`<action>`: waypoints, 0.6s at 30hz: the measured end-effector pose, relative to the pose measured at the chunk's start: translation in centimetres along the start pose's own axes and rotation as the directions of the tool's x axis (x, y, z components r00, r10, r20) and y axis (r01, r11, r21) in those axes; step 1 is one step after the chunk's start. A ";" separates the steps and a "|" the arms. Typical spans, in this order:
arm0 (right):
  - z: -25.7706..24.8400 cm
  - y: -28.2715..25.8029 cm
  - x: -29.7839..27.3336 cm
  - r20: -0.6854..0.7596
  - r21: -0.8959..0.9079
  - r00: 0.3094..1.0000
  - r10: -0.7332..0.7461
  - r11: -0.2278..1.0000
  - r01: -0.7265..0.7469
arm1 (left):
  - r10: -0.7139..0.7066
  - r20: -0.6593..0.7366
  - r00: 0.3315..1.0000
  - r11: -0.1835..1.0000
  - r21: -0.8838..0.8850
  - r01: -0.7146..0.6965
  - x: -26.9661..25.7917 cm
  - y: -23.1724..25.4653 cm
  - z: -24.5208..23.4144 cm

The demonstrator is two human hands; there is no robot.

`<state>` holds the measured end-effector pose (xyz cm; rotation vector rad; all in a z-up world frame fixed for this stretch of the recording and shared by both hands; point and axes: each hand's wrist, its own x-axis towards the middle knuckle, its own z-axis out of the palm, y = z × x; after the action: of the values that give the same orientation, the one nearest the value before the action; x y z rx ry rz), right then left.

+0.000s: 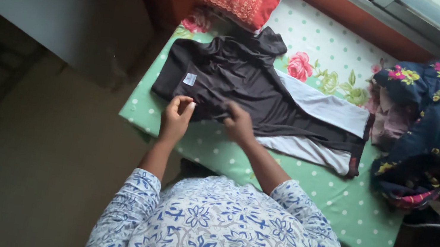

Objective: Folding various items of clothing, including a red kurta and black leggings, on a floral table surface.

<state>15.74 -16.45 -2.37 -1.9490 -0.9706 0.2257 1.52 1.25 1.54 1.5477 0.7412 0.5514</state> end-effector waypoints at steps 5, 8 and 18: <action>-0.9 1.8 3.1 0.032 0.380 0.943 0.331 0.869 -0.318 | 0.452 0.161 0.877 0.798 0.368 -0.478 0.1 1.4 -1.3; -0.2 3.8 3.7 0.100 0.498 0.911 0.400 0.772 -0.394 | 0.514 0.240 0.824 0.688 0.458 -0.563 0.3 1.6 -1.4; -1.0 5.9 4.1 -0.130 0.458 0.858 0.496 0.798 -0.392 | 0.323 0.123 0.938 0.889 0.299 -0.345 3.8 0.8 -1.8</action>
<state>22.16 -15.81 -5.58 -1.7221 -0.2475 0.4161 2.93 5.22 2.29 2.0073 0.5255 0.6493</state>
